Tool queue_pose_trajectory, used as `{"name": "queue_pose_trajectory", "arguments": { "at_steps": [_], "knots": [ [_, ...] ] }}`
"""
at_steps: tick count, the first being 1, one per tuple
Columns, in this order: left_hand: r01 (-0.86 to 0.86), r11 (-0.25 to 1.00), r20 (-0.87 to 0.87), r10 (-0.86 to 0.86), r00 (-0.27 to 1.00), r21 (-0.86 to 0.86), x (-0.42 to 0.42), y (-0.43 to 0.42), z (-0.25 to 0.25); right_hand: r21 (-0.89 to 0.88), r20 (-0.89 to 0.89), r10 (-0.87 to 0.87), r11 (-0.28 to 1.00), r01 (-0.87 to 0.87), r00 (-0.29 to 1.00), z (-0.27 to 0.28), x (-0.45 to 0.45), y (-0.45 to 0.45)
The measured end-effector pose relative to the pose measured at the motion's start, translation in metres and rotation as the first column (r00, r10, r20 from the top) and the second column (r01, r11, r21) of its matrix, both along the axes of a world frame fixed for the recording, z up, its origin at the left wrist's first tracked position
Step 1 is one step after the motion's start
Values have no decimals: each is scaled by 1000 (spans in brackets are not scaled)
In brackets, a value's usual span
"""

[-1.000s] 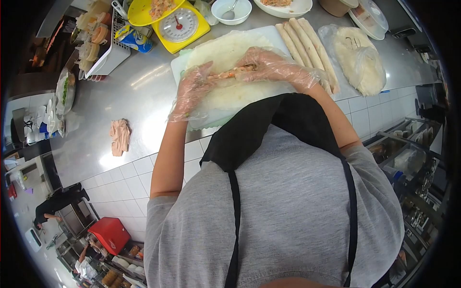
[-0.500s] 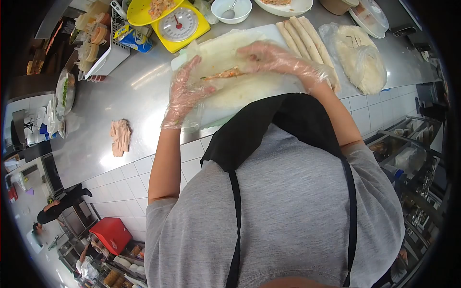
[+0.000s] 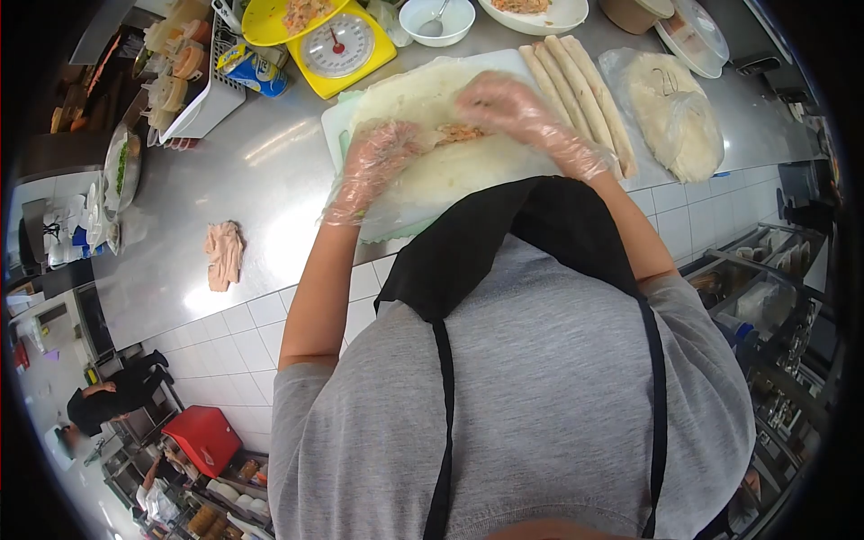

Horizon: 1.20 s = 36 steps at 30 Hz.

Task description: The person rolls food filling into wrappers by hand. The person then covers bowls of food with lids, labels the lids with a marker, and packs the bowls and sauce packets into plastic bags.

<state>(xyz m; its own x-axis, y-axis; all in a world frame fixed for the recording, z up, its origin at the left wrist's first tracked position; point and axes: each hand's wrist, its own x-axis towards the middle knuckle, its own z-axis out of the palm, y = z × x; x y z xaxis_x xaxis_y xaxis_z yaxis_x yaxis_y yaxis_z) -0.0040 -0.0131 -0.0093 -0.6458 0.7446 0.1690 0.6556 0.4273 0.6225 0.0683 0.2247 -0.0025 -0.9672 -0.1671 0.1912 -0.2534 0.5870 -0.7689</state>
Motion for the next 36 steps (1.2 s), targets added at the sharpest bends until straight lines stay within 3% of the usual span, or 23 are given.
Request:
{"name": "queue_pose_trajectory", "arguments": {
  "at_steps": [1, 2, 3, 4, 6, 10, 12, 13, 15, 19, 21, 23, 25, 27, 30, 34, 36],
  "knots": [
    [1, 1000, 0, -1, 1000, 1, 4, -4, 1, -123, 17, -106, 987, 107, 994, 0, 1, 6],
    [-109, 992, 162, 98, 982, 57, 8, -8, 1, -243, 47, -209, 946, 214, 977, 0, 2, 12],
    [-223, 970, 324, 182, 929, 94, 9, -11, 0, -184, 43, -205, 961, 209, 978, -1, 3, 18],
    [-219, 971, 324, 179, 929, 93, 7, -15, -5, -184, 44, -208, 959, 213, 977, -3, 7, 21],
    [-271, 960, 363, 230, 903, 67, 5, -22, -12, 129, 83, -14, 992, 3, 996, -4, 13, 22],
    [-260, 964, 373, 221, 901, 58, 5, -23, -5, 82, 144, -68, 995, 57, 987, 7, 22, 13],
    [-257, 937, 380, 154, 912, 237, 10, -14, 2, 6, -139, -151, 988, 153, 979, 10, 22, 8],
    [-255, 938, 383, 151, 911, 236, 12, -7, 3, 5, -135, -154, 988, 157, 979, 8, 20, 6],
    [-155, 961, 234, 100, 967, 231, 12, 13, 4, 316, -213, -64, 940, 130, 975, 0, 15, 2],
    [-22, 998, 219, 9, 976, 55, 14, 38, -14, 284, -27, -19, 958, 26, 999, -9, 17, -9],
    [4, 982, 280, -58, 958, 190, 14, 38, -17, 224, -27, -24, 974, 29, 999, -1, 20, -9],
    [51, 986, 227, -87, 970, 159, 12, 37, -12, 161, -33, -25, 986, 30, 999, 2, 22, -14],
    [94, 988, 174, -115, 978, 126, 14, 38, -3, 24, -147, -113, 993, 118, 983, 2, 25, -20],
    [-22, 996, 122, 11, 992, 92, 19, 39, 1, 86, -133, -76, 992, 88, 988, 1, 23, -17],
    [-61, 998, 190, 56, 980, 20, 18, 41, 2, 184, -116, -46, 981, 67, 992, -4, 24, -9],
    [-36, 989, 368, -18, 929, 141, 13, 35, -6, 241, -30, -94, 965, 99, 995, 6, 35, 3],
    [-14, 997, 39, 12, 999, 75, 16, 36, -4, 225, -113, -122, 963, 145, 986, 0, 40, 10]
  ]
}}
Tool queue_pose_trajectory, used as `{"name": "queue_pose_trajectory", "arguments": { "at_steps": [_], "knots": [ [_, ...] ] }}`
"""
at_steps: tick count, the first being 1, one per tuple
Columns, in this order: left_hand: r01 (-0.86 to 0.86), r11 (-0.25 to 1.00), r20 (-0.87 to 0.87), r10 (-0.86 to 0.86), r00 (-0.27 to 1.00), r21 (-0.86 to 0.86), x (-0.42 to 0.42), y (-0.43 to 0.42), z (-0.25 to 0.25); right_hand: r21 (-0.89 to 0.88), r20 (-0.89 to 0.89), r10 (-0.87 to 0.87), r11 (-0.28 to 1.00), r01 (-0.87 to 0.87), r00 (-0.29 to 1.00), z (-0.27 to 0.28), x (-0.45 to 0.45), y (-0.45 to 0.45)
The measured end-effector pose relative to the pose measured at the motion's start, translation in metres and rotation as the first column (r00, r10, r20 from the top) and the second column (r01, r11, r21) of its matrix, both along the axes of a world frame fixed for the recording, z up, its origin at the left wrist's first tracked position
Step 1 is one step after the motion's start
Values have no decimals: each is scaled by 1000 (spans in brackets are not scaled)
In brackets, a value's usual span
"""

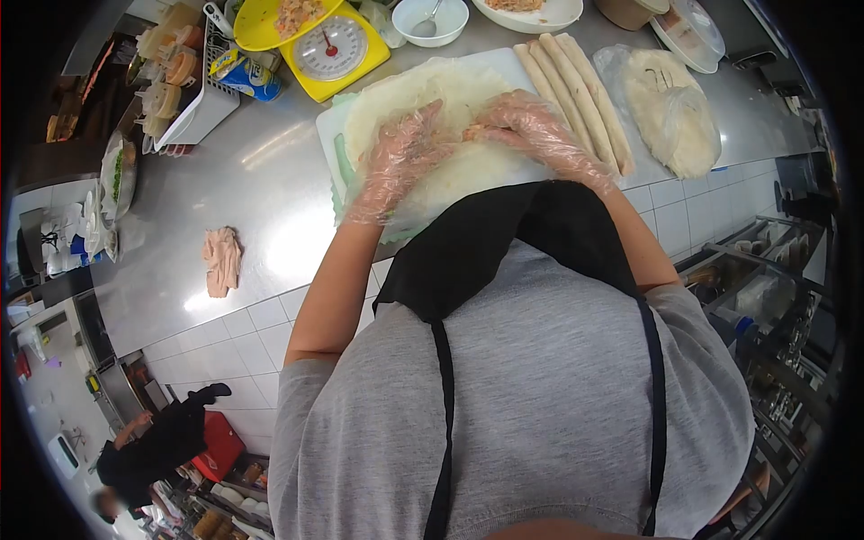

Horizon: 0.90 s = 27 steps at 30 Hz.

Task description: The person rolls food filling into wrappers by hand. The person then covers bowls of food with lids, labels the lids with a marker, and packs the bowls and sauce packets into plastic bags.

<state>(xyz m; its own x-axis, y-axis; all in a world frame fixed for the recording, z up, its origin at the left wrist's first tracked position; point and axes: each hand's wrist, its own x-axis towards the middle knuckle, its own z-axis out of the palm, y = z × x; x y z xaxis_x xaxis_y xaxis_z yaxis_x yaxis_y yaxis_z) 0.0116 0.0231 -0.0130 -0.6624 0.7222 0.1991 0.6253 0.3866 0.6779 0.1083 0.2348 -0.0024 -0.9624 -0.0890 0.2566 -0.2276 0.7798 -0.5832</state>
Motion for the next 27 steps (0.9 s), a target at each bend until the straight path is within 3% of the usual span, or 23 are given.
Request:
{"name": "queue_pose_trajectory", "arguments": {
  "at_steps": [2, 4, 7, 8, 10, 12, 13, 14, 15, 17, 19, 21, 25, 27],
  "knots": [
    [18, 1000, -63, -18, 998, 7, 1, 4, 7, -7, -84, -26, 1000, 26, 996, -3, 3, 1],
    [38, 999, -128, -36, 991, 14, 2, 10, 9, -140, -128, -109, 986, 90, 986, 8, 6, -3],
    [119, 992, -137, -113, 984, 34, -2, 22, -4, -22, -7, -20, 1000, 20, 1000, 10, 3, 8],
    [128, 983, 123, -144, 982, 130, -4, 27, -16, -22, -9, -24, 999, 24, 1000, 7, 2, 11],
    [116, 967, 368, -195, 909, 225, -2, 31, -11, 62, 86, -23, 998, 18, 996, 2, 1, 12],
    [73, 991, 428, -114, 896, 113, 0, 32, 0, -25, 77, -15, 1000, 17, 997, 11, 7, 13],
    [76, 991, 428, -118, 896, 114, 1, 32, 5, -115, 70, -2, 993, 10, 998, 15, 9, 12],
    [89, 987, 277, -123, 953, 132, 1, 32, 9, -113, 71, -4, 993, 12, 998, 13, 10, 11],
    [104, 984, 119, -122, 985, 146, 1, 32, 11, -95, -36, -91, 992, 88, 995, 8, 10, 9],
    [124, 990, 113, -132, 985, 72, 0, 41, 4, -87, -141, -175, 983, 164, 974, 5, 11, 8],
    [144, 990, 103, -143, 984, 3, 1, 56, -7, 2, 66, -64, 998, 64, 996, 6, 10, 14],
    [87, 996, 333, -76, 940, -18, 6, 68, -13, -32, 96, -53, 998, 56, 994, 6, 11, 17],
    [84, 995, 374, -59, 926, -51, 11, 66, -4, -79, 155, -20, 996, 32, 988, 5, 11, 20],
    [111, 993, 299, -93, 950, -45, 8, 61, -6, -98, 163, -29, 994, 45, 986, 9, 13, 18]
  ]
}}
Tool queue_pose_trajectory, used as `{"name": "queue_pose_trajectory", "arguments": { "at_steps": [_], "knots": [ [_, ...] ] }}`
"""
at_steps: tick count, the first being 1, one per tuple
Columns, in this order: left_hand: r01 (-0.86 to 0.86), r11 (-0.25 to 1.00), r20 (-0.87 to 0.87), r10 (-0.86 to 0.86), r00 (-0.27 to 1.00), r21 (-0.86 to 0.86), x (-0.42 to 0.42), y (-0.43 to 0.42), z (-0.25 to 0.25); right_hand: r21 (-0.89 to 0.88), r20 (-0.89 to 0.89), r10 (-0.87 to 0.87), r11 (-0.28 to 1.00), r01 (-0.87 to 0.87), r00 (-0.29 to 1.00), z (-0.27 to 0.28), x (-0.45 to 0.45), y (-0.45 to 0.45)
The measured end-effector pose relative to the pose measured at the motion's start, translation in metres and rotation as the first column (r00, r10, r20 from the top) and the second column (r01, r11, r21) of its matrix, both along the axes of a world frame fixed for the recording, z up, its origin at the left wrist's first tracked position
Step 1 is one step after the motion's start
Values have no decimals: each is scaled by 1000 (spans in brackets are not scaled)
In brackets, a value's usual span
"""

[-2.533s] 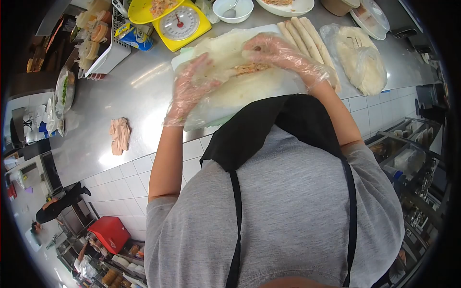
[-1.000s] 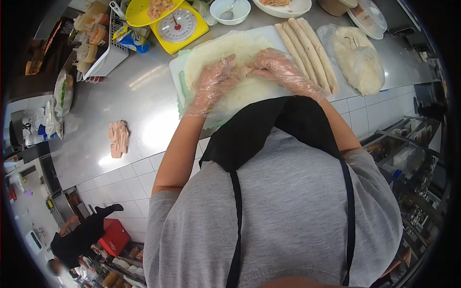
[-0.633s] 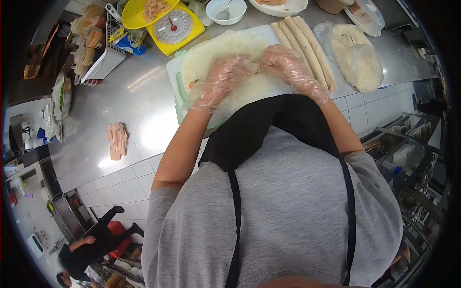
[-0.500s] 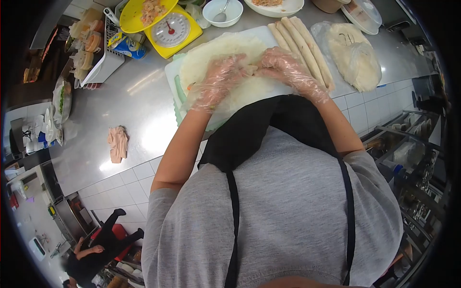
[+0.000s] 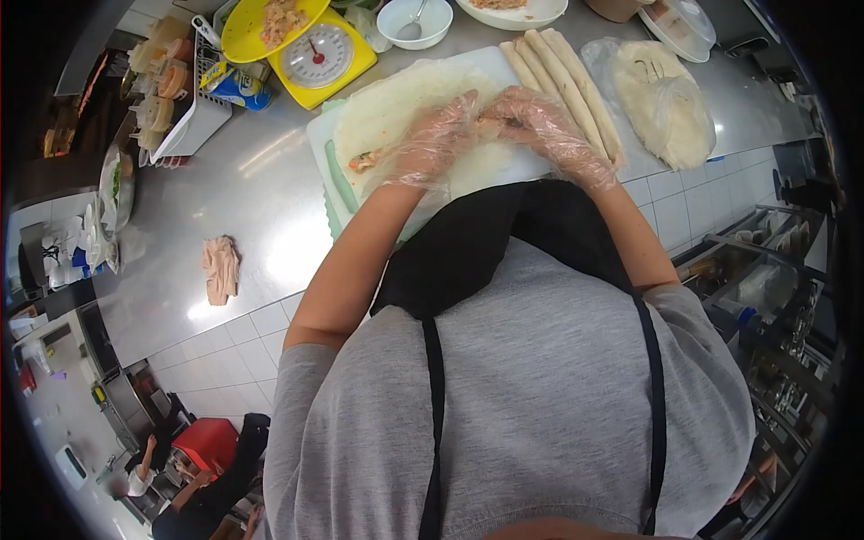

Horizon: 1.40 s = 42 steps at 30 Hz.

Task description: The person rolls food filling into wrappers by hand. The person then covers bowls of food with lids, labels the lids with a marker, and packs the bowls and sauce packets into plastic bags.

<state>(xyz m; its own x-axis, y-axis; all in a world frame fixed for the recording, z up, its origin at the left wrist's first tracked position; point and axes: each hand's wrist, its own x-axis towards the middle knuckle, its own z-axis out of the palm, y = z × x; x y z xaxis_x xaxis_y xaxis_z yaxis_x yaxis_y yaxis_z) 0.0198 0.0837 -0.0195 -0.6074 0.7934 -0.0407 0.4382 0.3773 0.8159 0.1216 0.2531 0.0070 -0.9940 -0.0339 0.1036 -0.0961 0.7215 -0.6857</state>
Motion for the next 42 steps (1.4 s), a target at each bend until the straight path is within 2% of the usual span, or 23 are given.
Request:
{"name": "queue_pose_trajectory", "arguments": {
  "at_steps": [1, 3, 7, 9, 10, 11, 12, 14, 15, 16, 18, 19, 21, 23, 25, 27, 28, 30, 34, 36, 39, 40, 42],
  "knots": [
    [-3, 1000, -1, 3, 1000, 0, -3, -6, -1, -19, 8, -14, 1000, 14, 1000, 2, 0, -1],
    [107, 994, -179, -100, 979, 31, -12, -27, -3, -18, 0, -12, 1000, 12, 1000, -1, -1, -1],
    [49, 997, -159, -59, 986, -65, -24, -70, 8, -72, -14, -14, 997, 13, 1000, -4, -1, 0],
    [-65, 968, -426, -47, 903, -244, -29, -89, 12, -87, 37, -12, 996, 15, 999, -4, -2, 3],
    [-71, 967, -426, -41, 904, -243, -32, -100, 12, -100, 88, -12, 995, 21, 996, -4, -3, 3],
    [-117, 985, -102, 105, 989, -127, -35, -112, 10, -100, 88, -6, 995, 14, 996, 0, -6, 4],
    [-201, 979, 248, 202, 947, -29, -37, -121, 11, -13, 124, 22, 1000, -21, 992, 7, -11, 5],
    [-272, 961, 339, 243, 909, 40, -39, -137, 17, 72, 162, 49, 996, -61, 986, 14, -16, 2],
    [-341, 934, 428, 267, 863, 105, -40, -141, 20, 26, 22, 38, 999, -38, 999, 16, -19, -2],
    [-342, 934, 429, 268, 863, 106, -42, -142, 23, -21, -117, 19, 1000, -21, 993, 19, -23, -7],
    [-387, 911, 263, 342, 902, 143, -43, -143, 25, 38, -97, 114, 993, -111, 989, 22, -37, -16],
    [-389, 910, 263, 344, 902, 145, -43, -141, 24, 94, -73, 207, 975, -200, 976, 23, -44, -22],
    [-398, 909, 361, 332, 871, 124, -40, -133, 19, 126, -107, 237, 967, -223, 966, 14, -56, -42],
    [-352, 928, 333, 295, 895, 122, -40, -133, 8, 156, -140, 267, 957, -245, 954, -3, -62, -54],
    [-304, 946, 308, 257, 916, 114, -34, -128, 13, 7, -188, 261, 964, -264, 947, -18, -64, -62],
    [-338, 941, 115, 334, 936, 18, -28, -125, 23, -10, -230, 266, 961, -276, 936, -19, -63, -65],
    [-337, 941, 116, 333, 936, 18, -28, -128, 19, 3, -223, 272, 960, -279, 936, -10, -62, -65],
    [-491, 816, 430, 342, 836, 305, -31, -139, 7, 14, -214, 277, 960, -280, 937, -6, -63, -66],
    [-422, 896, 369, 350, 861, 136, -34, -144, 4, 50, -260, 316, 948, -314, 912, -17, -71, -75],
    [-327, 945, 173, 320, 932, 14, -29, -136, 5, 40, -277, 341, 938, -344, 898, -28, -77, -84],
    [-376, 913, 370, 299, 880, 156, -27, -133, -3, 36, -304, 345, 935, -352, 888, -33, -81, -91],
    [-376, 913, 370, 298, 880, 157, -26, -133, 1, 45, -265, 348, 936, -349, 899, -30, -82, -91],
    [-358, 917, 72, 351, 934, 174, -23, -133, 12, 53, -226, 350, 936, -347, 909, -23, -81, -91]
  ]
}}
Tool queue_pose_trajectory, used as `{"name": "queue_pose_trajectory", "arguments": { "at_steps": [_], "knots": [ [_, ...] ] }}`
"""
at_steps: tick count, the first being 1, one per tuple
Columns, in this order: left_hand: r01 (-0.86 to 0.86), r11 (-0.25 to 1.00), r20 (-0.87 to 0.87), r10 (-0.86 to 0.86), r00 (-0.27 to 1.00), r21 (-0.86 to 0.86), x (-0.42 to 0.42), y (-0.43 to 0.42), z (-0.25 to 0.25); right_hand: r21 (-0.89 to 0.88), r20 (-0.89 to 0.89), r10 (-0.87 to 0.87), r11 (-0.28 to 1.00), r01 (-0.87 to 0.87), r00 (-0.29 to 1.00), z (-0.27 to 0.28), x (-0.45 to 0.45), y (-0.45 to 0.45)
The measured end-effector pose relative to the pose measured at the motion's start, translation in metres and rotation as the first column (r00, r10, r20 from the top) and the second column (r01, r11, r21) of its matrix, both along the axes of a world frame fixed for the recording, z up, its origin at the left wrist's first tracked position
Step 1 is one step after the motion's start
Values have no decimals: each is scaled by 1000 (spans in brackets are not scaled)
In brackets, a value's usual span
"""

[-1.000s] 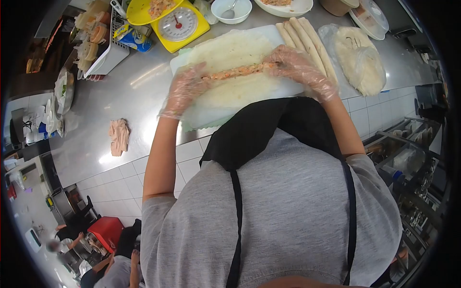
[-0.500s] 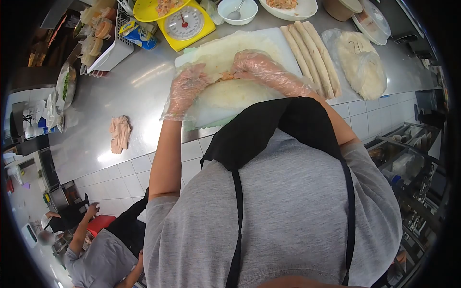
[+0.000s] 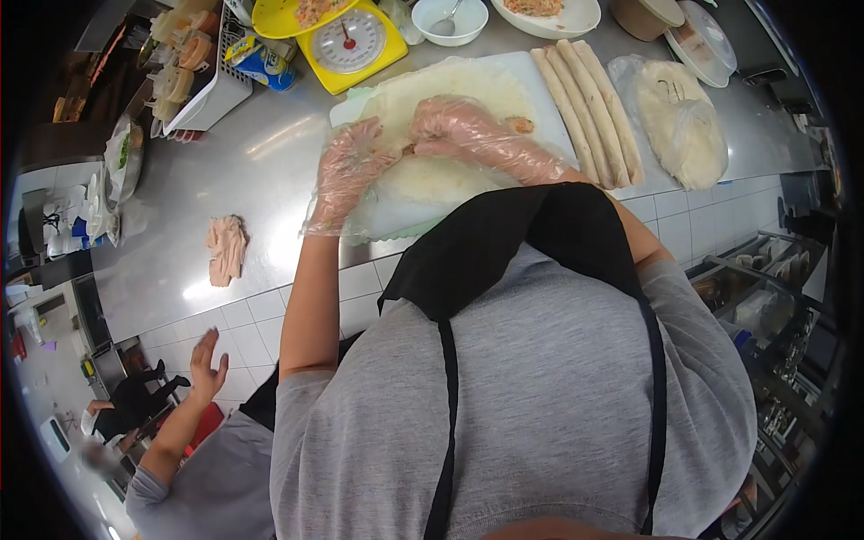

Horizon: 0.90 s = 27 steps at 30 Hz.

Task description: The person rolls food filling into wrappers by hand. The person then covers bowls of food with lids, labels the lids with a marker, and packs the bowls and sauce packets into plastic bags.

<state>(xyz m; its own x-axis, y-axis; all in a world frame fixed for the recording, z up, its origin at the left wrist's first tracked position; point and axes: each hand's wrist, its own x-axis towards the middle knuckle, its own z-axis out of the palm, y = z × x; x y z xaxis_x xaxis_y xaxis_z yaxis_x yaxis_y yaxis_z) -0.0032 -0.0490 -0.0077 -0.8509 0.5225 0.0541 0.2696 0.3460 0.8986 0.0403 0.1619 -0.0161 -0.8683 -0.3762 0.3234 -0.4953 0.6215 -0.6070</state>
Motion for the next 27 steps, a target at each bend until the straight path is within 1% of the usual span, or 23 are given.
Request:
{"name": "queue_pose_trajectory", "arguments": {
  "at_steps": [1, 3, 6, 7, 8, 9, 10, 12, 13, 14, 15, 16, 17, 18, 19, 20, 21, 22, 23, 24, 25, 26, 27],
  "knots": [
    [1, 1000, 0, -1, 1000, 0, -3, -3, -4, -44, -22, -21, 999, 20, 1000, 3, 0, 0],
    [-53, 990, 146, 34, 989, 132, -8, -12, -12, -91, -39, -41, 995, 38, 998, 1, -2, -1],
    [-81, 994, 170, 67, 983, 77, -11, -12, -10, -89, -24, -14, 996, 12, 1000, -13, -11, -6],
    [-81, 994, 169, 67, 983, 77, -13, -11, -12, -38, 27, 25, 999, -24, 999, -15, -11, -7],
    [-162, 975, 171, 136, 976, 153, -15, -9, -15, 10, 81, 62, 998, -63, 995, -17, -11, -7],
    [-242, 943, 178, 204, 963, 229, -15, -7, -14, 10, 81, 64, 998, -65, 995, -12, -11, -5],
    [-245, 942, 177, 207, 962, 228, -13, -7, -11, -5, 54, 60, 998, -60, 997, -6, -10, -2],
    [-258, 871, 346, 110, 932, 417, -6, -5, -5, -16, 29, 58, 998, -57, 998, 0, -6, 4],
    [-261, 870, 348, 112, 931, 418, -5, -5, -11, -67, 19, 6, 998, -5, 1000, 1, -3, 7],
    [-145, 916, 322, 18, 946, 374, -5, -6, -20, -120, 12, -47, 992, 49, 999, 1, 0, 8],
    [-23, 945, 301, -81, 950, 325, -4, -2, -17, -121, 12, -49, 991, 50, 999, 1, 1, 7],
    [-20, 946, 301, -84, 950, 324, -4, 1, -13, 21, 48, -43, 999, 42, 998, 1, 1, 5],
    [43, 997, 262, -59, 963, 66, -6, 5, -9, 163, 84, -43, 986, 28, 996, 1, 2, 4],
    [90, 976, 215, -46, 976, -199, -7, 9, -3, 164, 84, -46, 986, 32, 995, -1, 3, 2],
    [91, 976, 214, -47, 976, -199, -10, 8, -11, 160, 70, -67, 986, 55, 995, -5, 4, 0],
    [108, 988, 220, -81, 972, -115, -13, 4, -25, 155, 58, -87, 985, 77, 995, -7, 5, -2],
    [124, 992, 223, -114, 968, -30, -11, 5, -19, 154, 58, -85, 985, 75, 995, -4, 7, -2],
    [130, 991, 183, -124, 975, -18, -7, 6, -13, 125, 77, -65, 991, 55, 995, 1, 8, 0],
    [119, 992, 134, -124, 983, 45, -1, 5, -7, 97, 95, -46, 995, 37, 994, 6, 10, 4],
    [119, 993, 58, -117, 991, -21, -2, 6, -7, 97, 96, -46, 995, 37, 994, 10, 13, 8],
    [110, 990, -17, -112, 994, -86, -3, 6, -9, 135, 103, -93, 988, 79, 990, 14, 16, 12],
    [108, 990, -15, -110, 994, -86, -3, 6, -10, 172, 108, -139, 978, 119, 984, 15, 18, 13],
    [134, 988, 60, -129, 990, -83, -4, 6, -12, 171, 111, -138, 978, 118, 984, 13, 20, 11]
  ]
}}
